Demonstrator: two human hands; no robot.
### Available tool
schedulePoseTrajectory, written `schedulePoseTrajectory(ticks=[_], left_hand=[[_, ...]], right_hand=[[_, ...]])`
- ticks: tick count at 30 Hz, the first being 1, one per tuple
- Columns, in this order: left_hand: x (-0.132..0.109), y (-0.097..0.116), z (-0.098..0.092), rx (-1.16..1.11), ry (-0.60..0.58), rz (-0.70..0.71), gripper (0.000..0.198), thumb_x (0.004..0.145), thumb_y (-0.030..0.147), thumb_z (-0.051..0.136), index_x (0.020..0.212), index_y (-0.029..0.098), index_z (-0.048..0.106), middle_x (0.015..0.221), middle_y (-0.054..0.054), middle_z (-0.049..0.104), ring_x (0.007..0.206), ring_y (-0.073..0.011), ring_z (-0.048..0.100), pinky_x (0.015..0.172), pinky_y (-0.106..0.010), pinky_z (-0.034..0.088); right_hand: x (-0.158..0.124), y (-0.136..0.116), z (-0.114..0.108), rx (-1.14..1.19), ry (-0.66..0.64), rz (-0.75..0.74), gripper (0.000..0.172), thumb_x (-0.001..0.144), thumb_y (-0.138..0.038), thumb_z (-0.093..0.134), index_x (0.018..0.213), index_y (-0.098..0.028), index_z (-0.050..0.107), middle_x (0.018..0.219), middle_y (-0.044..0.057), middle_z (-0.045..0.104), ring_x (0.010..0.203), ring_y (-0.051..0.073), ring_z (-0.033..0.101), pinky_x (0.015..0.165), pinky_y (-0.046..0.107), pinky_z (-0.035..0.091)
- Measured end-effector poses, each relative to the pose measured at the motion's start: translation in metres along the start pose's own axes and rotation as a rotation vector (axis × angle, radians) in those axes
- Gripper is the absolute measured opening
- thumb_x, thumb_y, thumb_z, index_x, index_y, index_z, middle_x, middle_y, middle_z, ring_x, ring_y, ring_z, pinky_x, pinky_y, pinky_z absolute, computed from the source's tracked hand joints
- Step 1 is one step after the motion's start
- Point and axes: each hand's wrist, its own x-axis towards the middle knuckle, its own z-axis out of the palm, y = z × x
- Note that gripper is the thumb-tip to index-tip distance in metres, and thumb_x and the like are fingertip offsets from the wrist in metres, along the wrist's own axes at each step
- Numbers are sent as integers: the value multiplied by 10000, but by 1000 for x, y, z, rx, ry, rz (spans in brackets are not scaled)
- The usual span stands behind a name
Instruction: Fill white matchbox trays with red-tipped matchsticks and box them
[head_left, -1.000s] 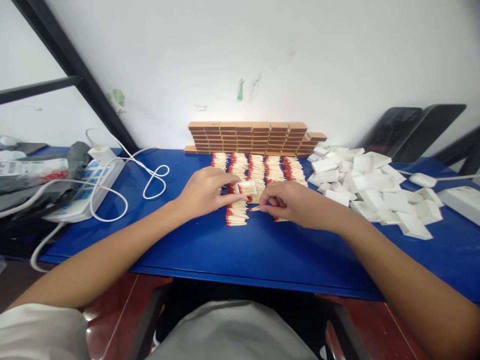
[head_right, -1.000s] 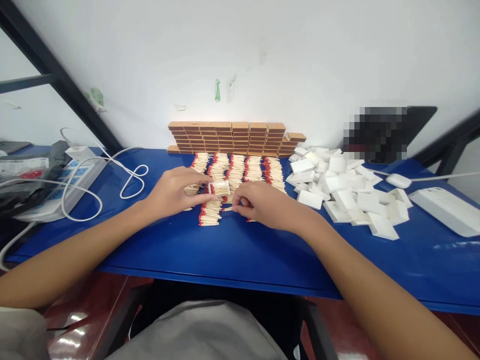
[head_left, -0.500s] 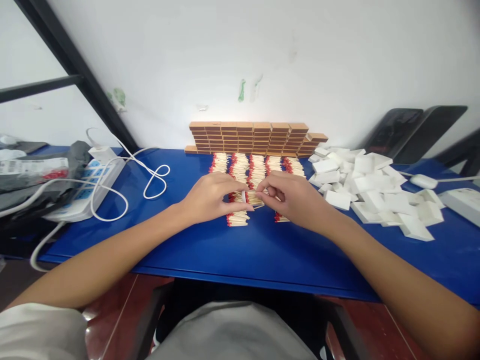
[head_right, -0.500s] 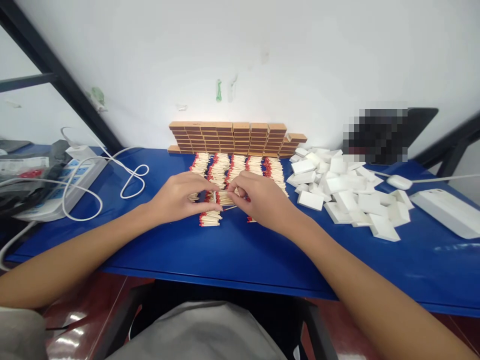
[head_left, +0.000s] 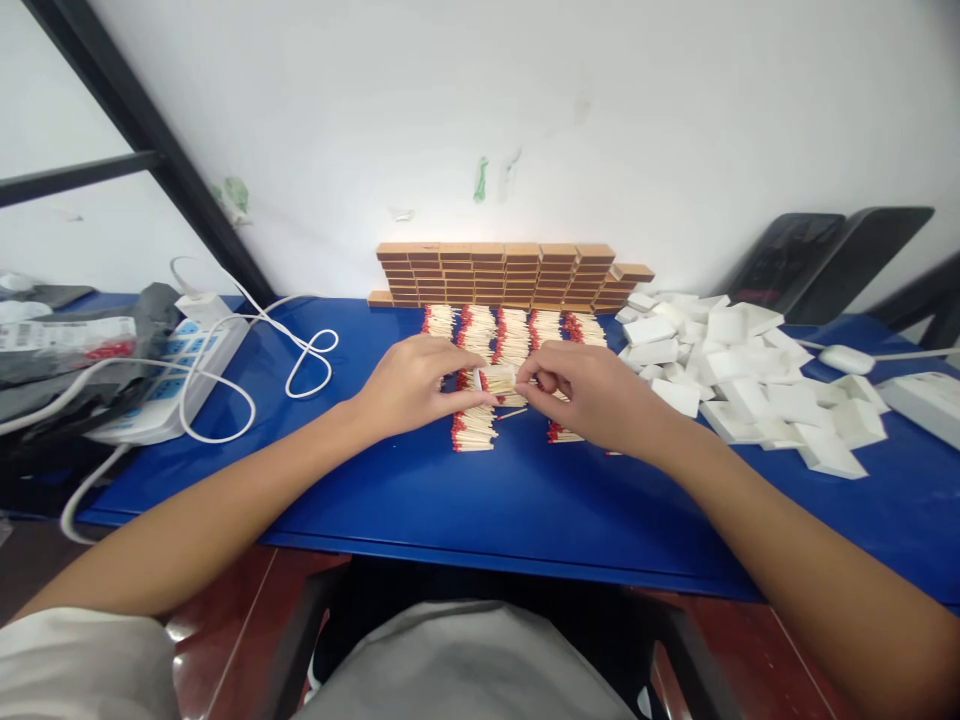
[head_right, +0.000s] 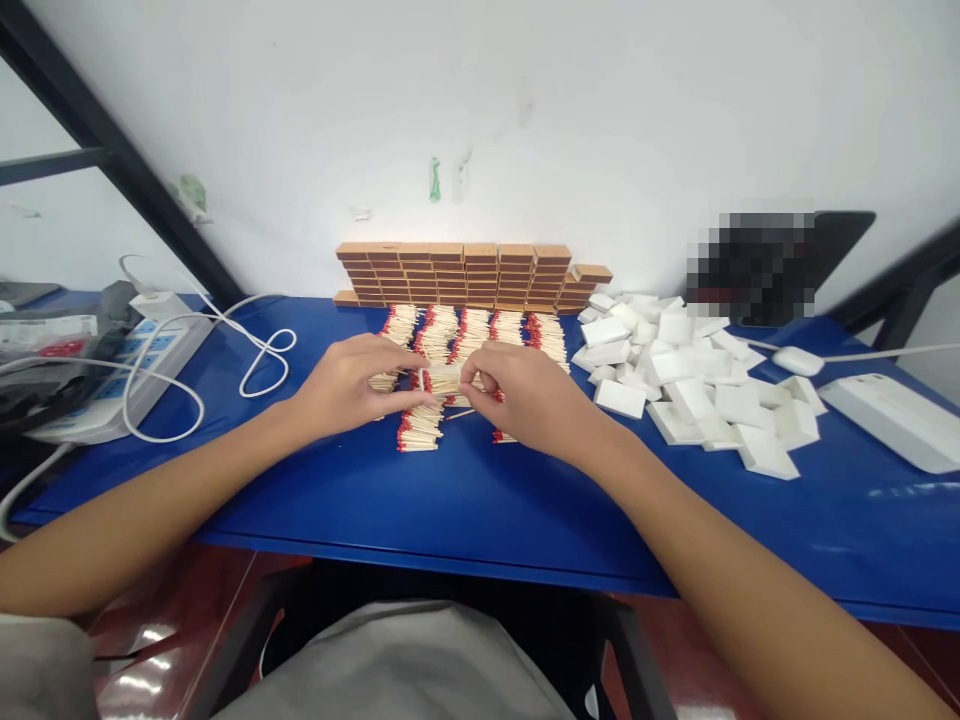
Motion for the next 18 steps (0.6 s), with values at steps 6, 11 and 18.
schedulePoseTrajectory(ticks=[6, 11, 18], left_hand=[[-2, -8, -1, 59, -17, -12, 437, 896, 578, 760, 1051, 170, 767, 883, -67, 808, 793, -203, 763, 775, -318, 567], [-1, -5, 0, 58, -5, 19, 427, 904, 563, 759, 1054, 164, 765, 878, -56, 807, 786, -200, 762, 761, -313, 563], [0, -5, -1, 42, -21, 18, 428, 904, 560, 762, 1055, 159, 768, 875, -58, 805, 778, -196, 763, 785, -314, 569]], right_hand=[[-1, 4, 4, -45, -256, 34, 87, 947, -236, 649, 965, -205, 728, 807, 34, 641, 738, 183, 561, 673, 293, 386], [-1, 7, 9, -43, -261, 37, 99, 960, -219, 631, 977, -202, 728, 807, 32, 637, 727, 177, 558, 666, 283, 376], [-1, 7, 9, -45, -269, 42, 86, 967, -216, 629, 944, -200, 710, 781, 30, 646, 733, 184, 565, 673, 285, 383]])
